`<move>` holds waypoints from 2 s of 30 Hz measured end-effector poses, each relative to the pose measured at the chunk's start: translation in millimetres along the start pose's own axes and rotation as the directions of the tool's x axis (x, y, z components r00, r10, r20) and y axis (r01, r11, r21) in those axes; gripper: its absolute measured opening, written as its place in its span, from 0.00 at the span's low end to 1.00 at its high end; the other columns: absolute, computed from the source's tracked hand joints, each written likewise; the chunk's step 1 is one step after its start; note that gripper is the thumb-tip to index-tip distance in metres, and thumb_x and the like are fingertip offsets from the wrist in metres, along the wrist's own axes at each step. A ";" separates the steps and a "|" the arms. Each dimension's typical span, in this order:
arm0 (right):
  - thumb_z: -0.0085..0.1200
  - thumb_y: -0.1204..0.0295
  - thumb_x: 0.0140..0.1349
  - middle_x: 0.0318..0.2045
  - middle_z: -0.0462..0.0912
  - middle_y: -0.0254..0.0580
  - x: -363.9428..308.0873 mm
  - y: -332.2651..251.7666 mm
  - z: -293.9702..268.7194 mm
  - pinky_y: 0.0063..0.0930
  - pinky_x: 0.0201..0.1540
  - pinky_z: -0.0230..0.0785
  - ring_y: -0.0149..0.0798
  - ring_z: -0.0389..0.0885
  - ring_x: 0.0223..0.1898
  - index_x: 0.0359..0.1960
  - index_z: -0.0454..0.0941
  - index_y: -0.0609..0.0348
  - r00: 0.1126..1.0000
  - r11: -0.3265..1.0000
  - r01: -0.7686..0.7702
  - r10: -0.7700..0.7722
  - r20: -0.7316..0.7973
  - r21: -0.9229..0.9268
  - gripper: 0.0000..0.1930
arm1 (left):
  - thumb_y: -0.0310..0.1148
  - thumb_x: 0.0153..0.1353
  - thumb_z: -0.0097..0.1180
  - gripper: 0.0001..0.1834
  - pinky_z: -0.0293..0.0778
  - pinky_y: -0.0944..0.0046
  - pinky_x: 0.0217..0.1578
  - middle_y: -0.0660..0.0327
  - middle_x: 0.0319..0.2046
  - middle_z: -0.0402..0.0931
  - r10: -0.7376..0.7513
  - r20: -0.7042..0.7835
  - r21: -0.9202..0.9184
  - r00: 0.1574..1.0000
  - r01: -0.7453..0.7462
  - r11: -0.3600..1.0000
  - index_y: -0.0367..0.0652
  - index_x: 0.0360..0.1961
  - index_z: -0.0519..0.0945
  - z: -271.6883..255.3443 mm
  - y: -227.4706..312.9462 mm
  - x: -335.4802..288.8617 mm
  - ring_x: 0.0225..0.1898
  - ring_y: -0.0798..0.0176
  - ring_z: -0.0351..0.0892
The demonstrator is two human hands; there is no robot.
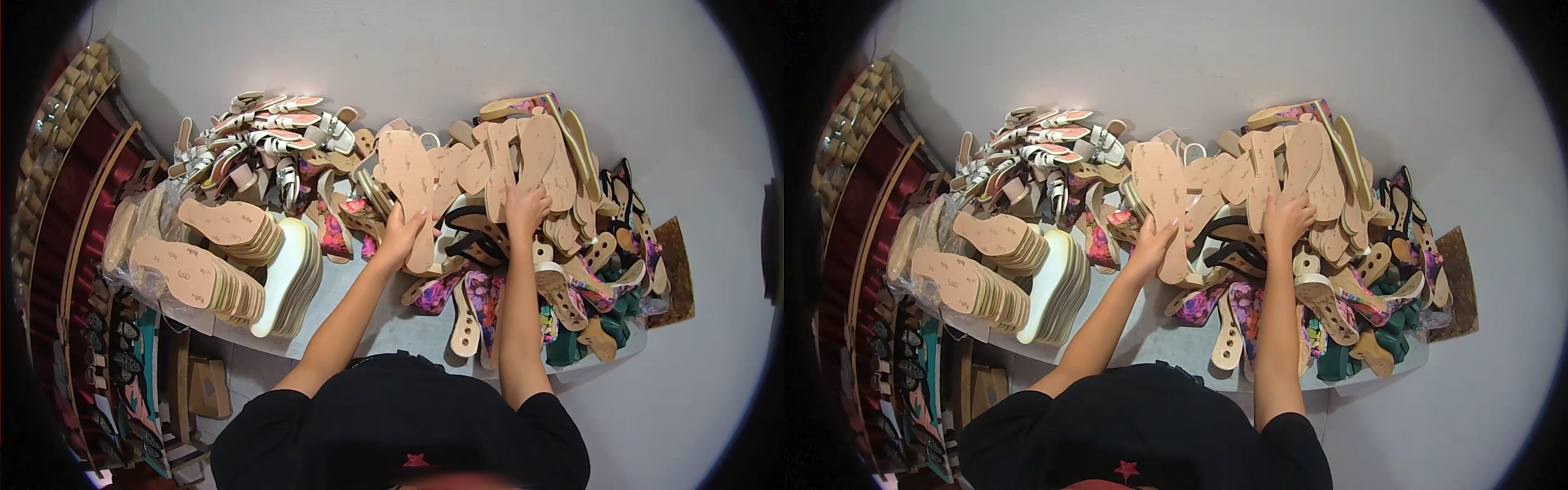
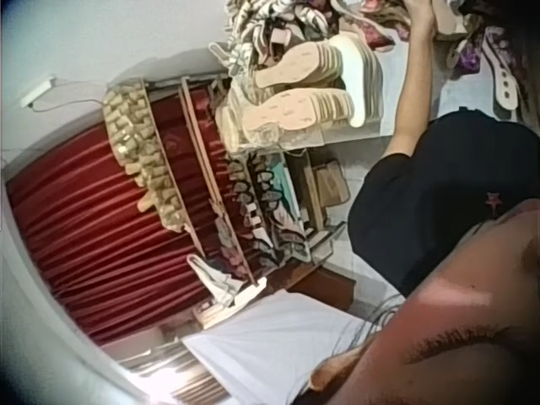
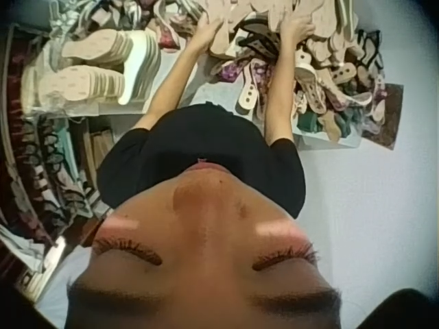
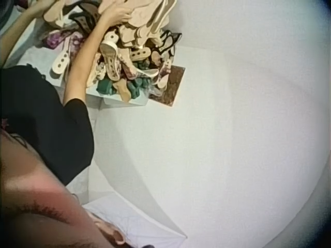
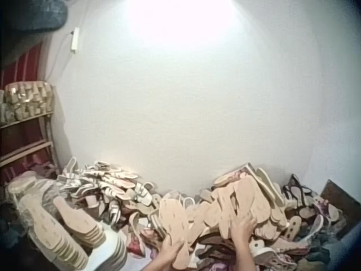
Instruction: Sorting and stacking various shoe soles and platform components on a workshop table.
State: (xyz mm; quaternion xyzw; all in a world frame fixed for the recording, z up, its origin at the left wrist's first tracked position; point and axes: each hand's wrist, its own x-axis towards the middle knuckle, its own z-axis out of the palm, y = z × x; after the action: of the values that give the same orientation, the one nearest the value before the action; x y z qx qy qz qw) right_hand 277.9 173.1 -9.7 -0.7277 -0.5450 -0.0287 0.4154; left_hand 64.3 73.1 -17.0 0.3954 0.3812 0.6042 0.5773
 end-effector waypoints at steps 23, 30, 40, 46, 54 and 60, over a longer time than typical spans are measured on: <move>0.45 0.72 0.59 0.35 0.76 0.47 -168.0 -59.7 -34.7 0.26 0.33 0.68 0.37 0.76 0.32 0.50 0.66 0.68 0.882 0.706 0.060 -0.368 0.294 0.705 0.18 | 0.53 0.69 0.25 0.32 0.64 0.63 0.54 0.56 0.53 0.68 0.007 -0.007 -0.236 1.000 -0.009 0.972 0.37 0.58 0.62 -2.8 12.8 -28.2 0.52 0.63 0.69; 0.43 0.73 0.59 0.43 0.74 0.57 -190.3 -77.0 -42.5 0.36 0.42 0.68 0.51 0.76 0.39 0.52 0.66 0.66 0.927 0.704 0.007 -0.270 0.259 0.711 0.19 | 0.48 0.67 0.36 0.27 0.70 0.65 0.45 0.56 0.46 0.71 -0.073 0.041 -0.109 0.996 0.077 0.991 0.37 0.56 0.62 -16.5 3.3 -38.4 0.45 0.65 0.72; 0.43 0.74 0.58 0.41 0.73 0.55 -207.2 -101.6 -65.2 0.38 0.41 0.68 0.51 0.75 0.39 0.54 0.64 0.66 0.898 0.745 0.160 -0.383 0.219 0.647 0.21 | 0.34 0.62 0.51 0.21 0.72 0.68 0.41 0.57 0.44 0.72 0.071 0.007 0.046 0.997 -0.071 0.996 0.36 0.52 0.64 -22.3 31.5 -71.5 0.41 0.68 0.73; 0.48 0.77 0.49 0.49 0.64 0.58 -191.4 -123.1 -86.9 0.42 0.53 0.58 0.52 0.65 0.49 0.54 0.63 0.65 0.838 0.706 0.335 -0.526 0.145 0.623 0.26 | 0.31 0.62 0.50 0.27 0.73 0.67 0.38 0.57 0.44 0.71 0.065 0.072 0.205 0.995 -0.078 0.976 0.35 0.58 0.57 -43.6 67.0 -101.9 0.40 0.68 0.73; 0.57 0.75 0.42 0.67 0.48 0.43 -167.7 -202.9 -182.2 0.66 0.62 0.19 0.54 0.37 0.69 0.61 0.63 0.37 0.205 0.392 0.834 -0.874 0.442 0.388 0.38 | 0.37 0.59 0.53 0.45 0.75 0.63 0.37 0.45 0.45 0.70 -0.206 0.372 0.501 0.905 -0.008 0.866 0.29 0.64 0.37 -79.9 158.1 -184.4 0.37 0.61 0.78; 0.60 0.65 0.38 0.50 0.70 0.35 -181.3 -257.3 -192.4 0.63 0.64 0.25 0.41 0.61 0.61 0.48 0.70 0.47 -0.036 0.036 0.973 -0.952 0.304 0.228 0.29 | 0.43 0.54 0.58 0.46 0.74 0.61 0.37 0.42 0.34 0.75 -0.128 0.494 0.609 0.860 -0.237 0.757 0.28 0.62 0.44 -122.5 194.3 -210.9 0.33 0.55 0.81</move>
State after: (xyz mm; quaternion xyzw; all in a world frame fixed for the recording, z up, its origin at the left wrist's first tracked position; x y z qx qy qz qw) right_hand 73.4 -73.1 173.8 -0.1434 -0.9618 -0.1835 0.1440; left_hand -120.8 -146.4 104.7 0.7266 0.3889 0.3248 0.4641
